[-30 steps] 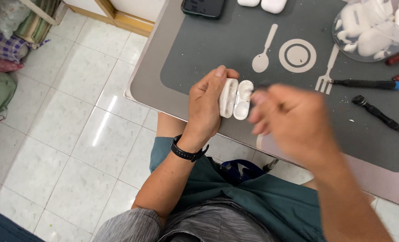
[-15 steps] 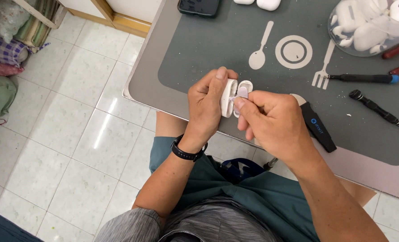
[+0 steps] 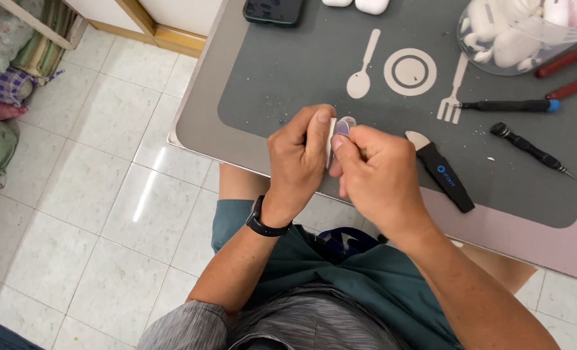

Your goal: Disassembling an AirPods charging case to access and inspect internal components like the circuit board and battery.

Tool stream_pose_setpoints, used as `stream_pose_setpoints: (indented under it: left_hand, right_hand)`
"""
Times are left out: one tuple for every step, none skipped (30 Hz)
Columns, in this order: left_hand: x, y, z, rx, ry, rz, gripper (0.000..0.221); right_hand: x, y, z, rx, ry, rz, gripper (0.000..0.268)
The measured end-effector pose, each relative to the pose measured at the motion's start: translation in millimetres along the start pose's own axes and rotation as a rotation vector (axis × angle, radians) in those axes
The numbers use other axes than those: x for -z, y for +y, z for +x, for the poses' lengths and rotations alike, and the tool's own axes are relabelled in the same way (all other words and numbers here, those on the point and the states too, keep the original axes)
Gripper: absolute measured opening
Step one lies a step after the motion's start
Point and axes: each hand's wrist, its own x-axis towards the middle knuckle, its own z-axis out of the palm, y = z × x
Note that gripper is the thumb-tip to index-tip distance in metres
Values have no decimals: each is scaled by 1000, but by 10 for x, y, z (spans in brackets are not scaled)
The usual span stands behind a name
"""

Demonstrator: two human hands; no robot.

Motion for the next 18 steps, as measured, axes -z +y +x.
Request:
stream_pose_setpoints:
  left_hand:
    - [-29, -42, -20, -50, 21, 67, 22]
    - [-62, -84, -39, -101, 40, 134, 21]
    - [-79, -78, -46, -102, 37, 131, 21]
    - [-90, -73, -44, -95, 17, 134, 17]
    - [-98, -67, -41, -89, -2, 137, 17]
    - [-42, -70, 14, -90, -2, 135, 17]
    - [14, -74, 70, 87, -135, -16, 22]
    - [68, -78, 129, 265, -270, -166, 28]
    - [113, 14, 157, 263, -273, -167, 28]
    - [167, 108, 191, 297, -334, -192, 25]
    - [223, 201, 225, 330, -394, -217, 23]
    - [212, 130, 219, 330, -396, -214, 23]
    - [203, 57, 213, 288, -389, -177, 20]
    - [187, -19, 202, 247, -383, -143, 17]
    - [179, -4, 204, 248, -384, -141, 17]
    - [175, 11, 194, 205, -372, -110, 18]
    - [171, 26, 182, 162, -359, -79, 20]
    - [159, 22, 179, 163, -361, -80, 20]
  right_hand:
    - [4, 22, -9, 77, 33, -81, 36]
    - [12, 46, -18, 154, 67, -162, 35]
    - [48, 137, -17, 153, 71, -164, 35]
    - [77, 225, -10, 199, 105, -247, 34]
    - [106, 312, -2, 244, 140, -331, 34]
    - [131, 239, 14, 245, 141, -332, 34]
    - [158, 167, 32, 98, 62, -139, 30]
    - [184, 95, 50, -49, -17, 55, 28]
    - [211, 73, 68, -48, -14, 55, 28]
    - [230, 51, 90, -74, -78, 121, 24]
    - [247, 28, 113, -100, -142, 187, 22]
    - [255, 25, 134, -99, -141, 190, 22]
    - [261, 25, 156, -142, -204, 215, 20]
    - [272, 27, 176, -187, -266, 238, 19]
    - [283, -7, 185, -188, -265, 239, 19]
    - [289, -41, 186, -216, -328, 173, 27]
    - [295, -75, 186, -243, -390, 107, 35]
    - [276, -26, 184, -246, -389, 107, 35]
